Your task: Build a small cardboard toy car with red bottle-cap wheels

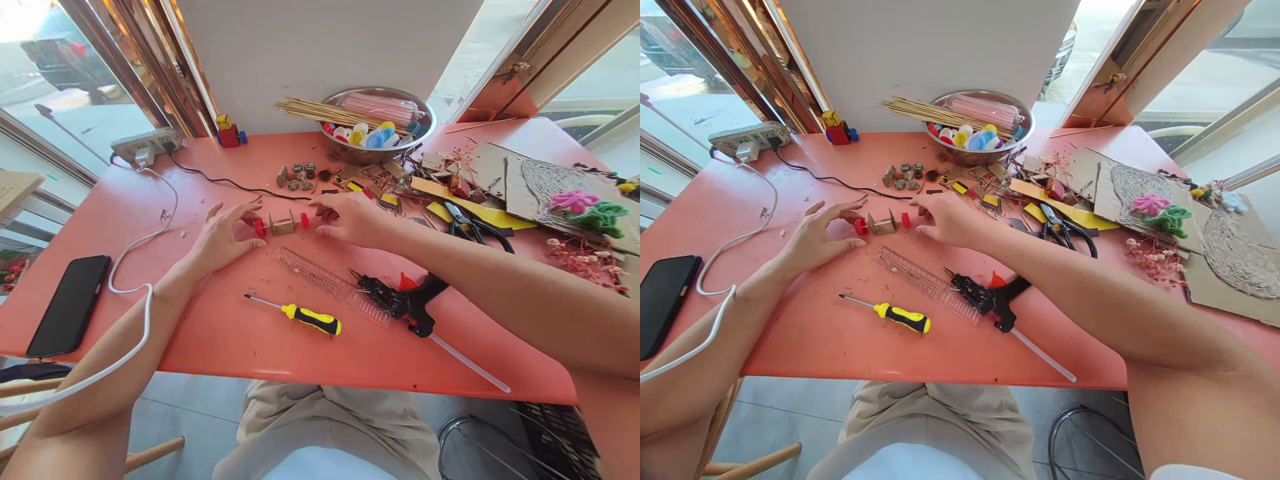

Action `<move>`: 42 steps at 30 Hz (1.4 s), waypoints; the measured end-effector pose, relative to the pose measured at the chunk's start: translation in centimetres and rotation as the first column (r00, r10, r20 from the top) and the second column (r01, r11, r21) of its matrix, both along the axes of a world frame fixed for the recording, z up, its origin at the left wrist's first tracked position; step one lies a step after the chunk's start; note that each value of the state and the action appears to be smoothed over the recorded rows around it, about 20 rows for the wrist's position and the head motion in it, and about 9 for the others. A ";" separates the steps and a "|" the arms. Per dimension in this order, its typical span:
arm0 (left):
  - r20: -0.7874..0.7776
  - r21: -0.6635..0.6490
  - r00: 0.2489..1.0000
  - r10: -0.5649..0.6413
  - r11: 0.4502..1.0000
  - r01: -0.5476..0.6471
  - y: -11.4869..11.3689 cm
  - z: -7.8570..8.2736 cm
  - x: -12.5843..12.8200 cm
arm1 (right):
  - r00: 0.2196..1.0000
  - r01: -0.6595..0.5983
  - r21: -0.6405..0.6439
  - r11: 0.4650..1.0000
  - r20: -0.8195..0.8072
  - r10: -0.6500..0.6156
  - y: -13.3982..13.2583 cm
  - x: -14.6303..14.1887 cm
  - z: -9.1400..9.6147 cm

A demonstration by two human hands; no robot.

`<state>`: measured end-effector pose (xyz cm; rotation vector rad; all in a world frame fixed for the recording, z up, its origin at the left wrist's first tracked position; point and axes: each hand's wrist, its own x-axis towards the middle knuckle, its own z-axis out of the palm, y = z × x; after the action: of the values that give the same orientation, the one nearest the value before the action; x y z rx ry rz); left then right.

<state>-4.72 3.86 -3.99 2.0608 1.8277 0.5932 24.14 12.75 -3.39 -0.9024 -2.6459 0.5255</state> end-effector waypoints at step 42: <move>0.369 0.347 0.881 0.297 0.835 -0.427 7.9 7.4 -2.3 | 0.837 0.521 0.193 0.831 0.077 -0.542 -6.3 10.4 5.2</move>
<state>-7.01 11.74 3.45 1.7089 2.0480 1.4388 34.53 6.41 1.82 -1.5872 -2.3312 0.1064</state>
